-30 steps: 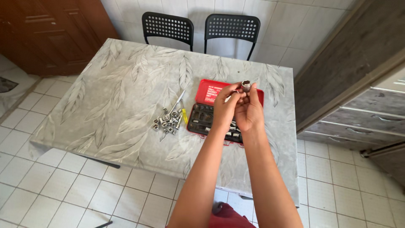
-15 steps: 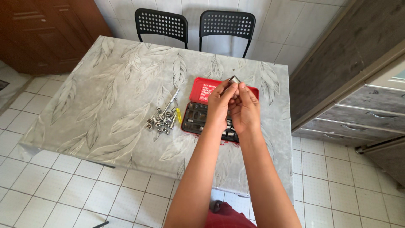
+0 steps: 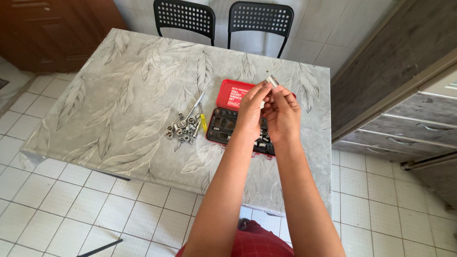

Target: The person stands at a table and sorts metal sockets one at a time from a pile on the table into the molded slots of an open red socket set case, matching each socket to a slot by size. A wrench and a yellow-handled tool lie beside the pile on the table.

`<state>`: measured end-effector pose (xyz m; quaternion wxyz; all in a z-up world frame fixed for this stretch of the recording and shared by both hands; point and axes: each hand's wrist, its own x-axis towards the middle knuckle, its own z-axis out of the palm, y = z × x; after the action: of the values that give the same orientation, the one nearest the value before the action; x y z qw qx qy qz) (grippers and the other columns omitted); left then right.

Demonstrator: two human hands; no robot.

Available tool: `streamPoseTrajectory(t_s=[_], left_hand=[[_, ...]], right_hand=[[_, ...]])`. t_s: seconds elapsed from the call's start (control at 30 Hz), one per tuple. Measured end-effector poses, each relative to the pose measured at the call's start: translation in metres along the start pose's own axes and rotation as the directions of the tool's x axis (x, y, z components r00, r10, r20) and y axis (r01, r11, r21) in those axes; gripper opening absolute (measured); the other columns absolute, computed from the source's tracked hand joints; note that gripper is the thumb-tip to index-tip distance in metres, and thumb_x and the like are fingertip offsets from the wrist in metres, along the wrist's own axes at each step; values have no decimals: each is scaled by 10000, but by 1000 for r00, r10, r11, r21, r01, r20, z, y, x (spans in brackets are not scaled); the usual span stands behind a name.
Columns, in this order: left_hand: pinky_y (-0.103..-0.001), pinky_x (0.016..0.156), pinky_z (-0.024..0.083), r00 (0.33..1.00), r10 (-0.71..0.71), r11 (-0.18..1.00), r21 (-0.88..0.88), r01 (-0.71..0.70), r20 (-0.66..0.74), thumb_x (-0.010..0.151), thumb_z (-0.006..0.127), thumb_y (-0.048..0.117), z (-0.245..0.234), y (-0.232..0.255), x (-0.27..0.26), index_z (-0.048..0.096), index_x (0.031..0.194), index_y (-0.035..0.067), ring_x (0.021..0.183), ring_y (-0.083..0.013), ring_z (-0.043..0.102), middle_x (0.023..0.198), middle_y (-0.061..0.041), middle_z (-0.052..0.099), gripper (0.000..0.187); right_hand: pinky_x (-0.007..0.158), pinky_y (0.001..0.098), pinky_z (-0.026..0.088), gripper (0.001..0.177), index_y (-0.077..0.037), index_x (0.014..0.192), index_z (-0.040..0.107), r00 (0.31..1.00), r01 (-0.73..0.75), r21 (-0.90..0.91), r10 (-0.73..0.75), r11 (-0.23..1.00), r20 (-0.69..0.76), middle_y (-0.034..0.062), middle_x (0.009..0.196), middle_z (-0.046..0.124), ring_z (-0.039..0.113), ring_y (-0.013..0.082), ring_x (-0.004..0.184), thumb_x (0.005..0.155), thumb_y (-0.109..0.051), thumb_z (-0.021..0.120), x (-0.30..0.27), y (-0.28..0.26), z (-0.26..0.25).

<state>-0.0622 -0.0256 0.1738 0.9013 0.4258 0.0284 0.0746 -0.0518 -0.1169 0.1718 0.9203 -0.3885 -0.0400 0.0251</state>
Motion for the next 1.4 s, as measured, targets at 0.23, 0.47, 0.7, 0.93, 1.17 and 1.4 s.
streamPoseTrajectory(t_s=[0.23, 0.47, 0.7, 0.93, 1.17, 1.4], left_hand=[[-236, 669, 387, 1000, 8, 1000, -27, -7, 28, 929, 731, 370, 1, 0, -1, 747, 1124, 132, 813, -37, 501, 876, 94, 586, 307], [-248, 626, 372, 1000, -8, 999, -33, 8, 0, 931, 727, 417, 2, -2, -2, 737, 1003, 144, 780, -54, 495, 842, 85, 579, 282], [-266, 657, 403, 994, -111, 970, -217, 110, 5, 928, 751, 440, -8, -16, 9, 740, 951, 133, 760, -75, 497, 816, 70, 598, 308], [-270, 671, 428, 936, -320, 750, -564, 346, 148, 906, 749, 458, -24, -31, 20, 717, 907, 174, 717, -103, 496, 806, 65, 634, 285], [-290, 698, 440, 984, -163, 978, -143, 152, -69, 896, 750, 407, -16, -26, 10, 749, 975, 165, 816, -108, 576, 906, 31, 688, 255], [-448, 1040, 435, 700, 692, 290, 819, -495, 179, 843, 819, 162, -10, -9, -9, 774, 1131, 103, 1192, -304, 557, 1299, -71, 651, 298]], right_hand=[[648, 257, 539, 82, -26, 1046, 688, 999, 37, 47, -37, 998, 4, 56, 845, 681, 638, 131, 742, 1004, -97, 686, 3, 3, -5], [642, 268, 545, 193, -33, 1181, 637, 998, 44, 9, -45, 999, 39, 75, 897, 703, 664, 148, 764, 989, -34, 648, -2, -5, -3], [683, 267, 559, 334, 4, 1322, 605, 999, 9, -21, -8, 1000, 47, 86, 976, 722, 670, 148, 789, 988, 6, 620, -11, -14, 4], [607, 264, 511, 301, 43, 1291, 619, 992, 20, -131, -4, 991, 124, 112, 993, 745, 618, 132, 728, 993, -2, 608, -13, -18, 3], [669, 278, 537, 272, 44, 1264, 641, 997, 20, -134, -10, 991, 78, 85, 978, 709, 659, 149, 801, 1028, -84, 599, -10, -13, -4], [808, 333, 601, 283, 9, 1212, 671, 998, -2, -133, 11, 991, 69, 117, 1064, 741, 704, 177, 884, 1052, -194, 557, -11, -10, -8]])
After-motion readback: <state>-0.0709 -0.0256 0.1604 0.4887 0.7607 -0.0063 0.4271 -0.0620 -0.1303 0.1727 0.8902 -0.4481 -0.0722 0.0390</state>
